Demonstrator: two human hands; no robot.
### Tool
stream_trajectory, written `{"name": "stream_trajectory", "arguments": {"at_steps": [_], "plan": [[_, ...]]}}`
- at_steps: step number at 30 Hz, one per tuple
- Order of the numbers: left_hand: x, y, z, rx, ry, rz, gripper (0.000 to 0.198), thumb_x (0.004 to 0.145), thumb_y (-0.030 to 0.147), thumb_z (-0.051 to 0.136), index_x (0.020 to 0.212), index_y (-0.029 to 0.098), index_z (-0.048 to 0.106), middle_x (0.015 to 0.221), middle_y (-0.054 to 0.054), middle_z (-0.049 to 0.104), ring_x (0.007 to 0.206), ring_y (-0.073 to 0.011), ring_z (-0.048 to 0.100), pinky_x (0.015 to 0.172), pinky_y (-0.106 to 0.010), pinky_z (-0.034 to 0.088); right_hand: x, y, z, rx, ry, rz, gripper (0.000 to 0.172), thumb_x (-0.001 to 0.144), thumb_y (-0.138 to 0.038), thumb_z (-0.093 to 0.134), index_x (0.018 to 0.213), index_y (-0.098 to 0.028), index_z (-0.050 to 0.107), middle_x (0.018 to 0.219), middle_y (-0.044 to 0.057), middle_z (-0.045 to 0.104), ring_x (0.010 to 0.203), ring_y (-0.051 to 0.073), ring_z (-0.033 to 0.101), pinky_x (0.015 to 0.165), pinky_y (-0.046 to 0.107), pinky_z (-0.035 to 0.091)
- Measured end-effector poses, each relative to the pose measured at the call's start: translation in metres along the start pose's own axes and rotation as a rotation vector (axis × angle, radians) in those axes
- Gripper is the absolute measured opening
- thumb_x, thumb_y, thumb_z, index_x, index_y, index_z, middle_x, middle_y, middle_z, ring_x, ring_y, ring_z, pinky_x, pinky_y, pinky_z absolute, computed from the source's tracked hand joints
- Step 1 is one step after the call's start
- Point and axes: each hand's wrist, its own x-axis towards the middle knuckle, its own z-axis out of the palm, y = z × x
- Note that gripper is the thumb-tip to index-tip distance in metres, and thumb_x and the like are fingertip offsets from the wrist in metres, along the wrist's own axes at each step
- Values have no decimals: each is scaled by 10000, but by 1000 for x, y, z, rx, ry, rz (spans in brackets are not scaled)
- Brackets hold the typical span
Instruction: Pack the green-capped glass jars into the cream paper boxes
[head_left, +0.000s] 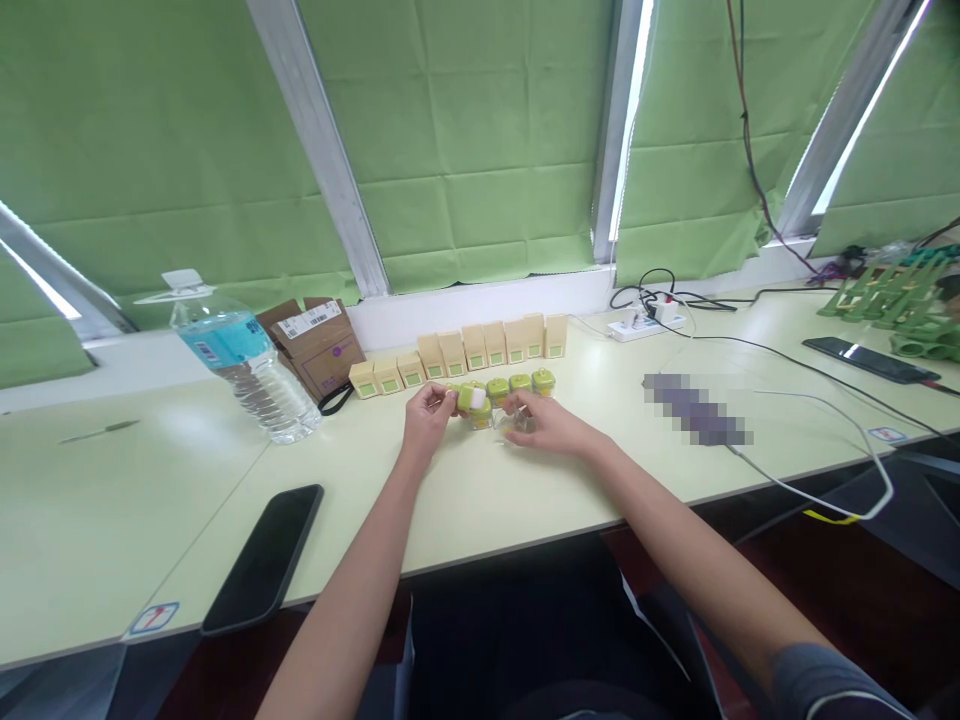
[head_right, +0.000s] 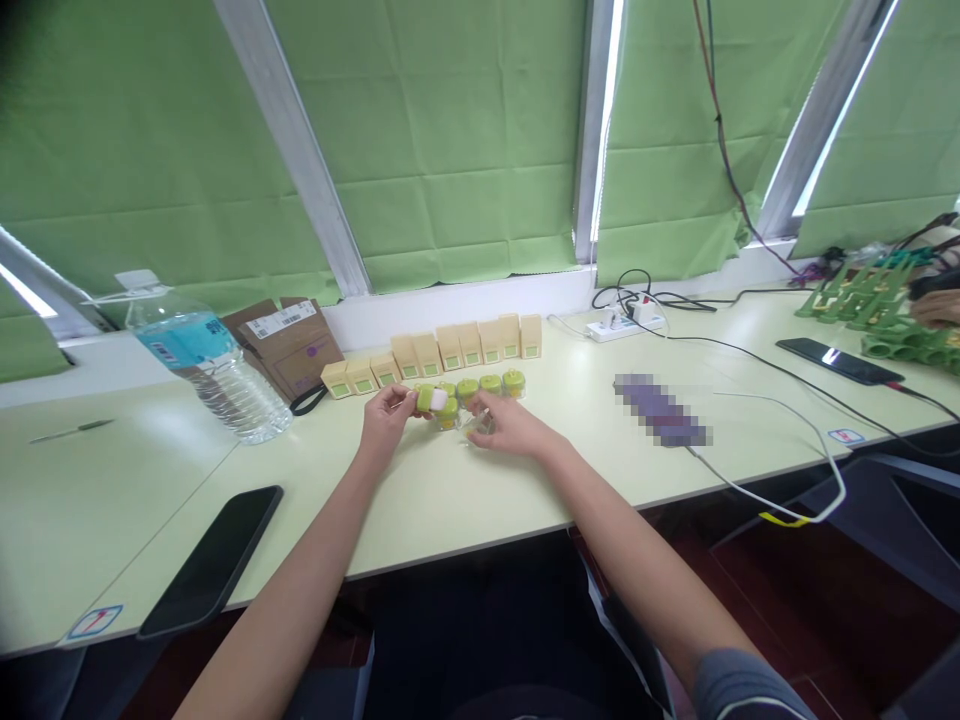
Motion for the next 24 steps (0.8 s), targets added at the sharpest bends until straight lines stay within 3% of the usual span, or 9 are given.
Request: {"name": "stream_trajectory", "arguments": {"at_steps": [7, 15, 24], "plan": [[-1, 3, 1, 10, -16, -1, 397, 762, 515, 770, 775, 179, 558, 711, 18, 630, 597, -153, 679, 644, -290, 525, -1, 1, -1, -74, -19, -17, 304, 822, -301, 709, 1097, -196, 633, 1123, 90, 694, 997, 249, 628, 855, 363, 465], [-1, 1, 1, 11, -34, -7, 402, 767, 524, 763, 788, 181, 555, 729, 12, 637, 585, -146, 673, 628, -283, 508, 1, 5, 2, -111, -18, 18, 276, 843, -276, 704, 1105, -194, 671, 1052, 93, 674, 910, 234, 620, 826, 359, 475], [-5, 4, 6, -2, -94, -2, 427, 738, 544, 786, 755, 185, 556, 676, 15, 622, 603, -136, 632, 617, -273, 504, 2, 0, -1, -52, 41, -48, 243, 906, -388, 679, 1077, -215, 674, 1189, 100, 674, 1159, 276, 601, 1034, 457, 447]]}}
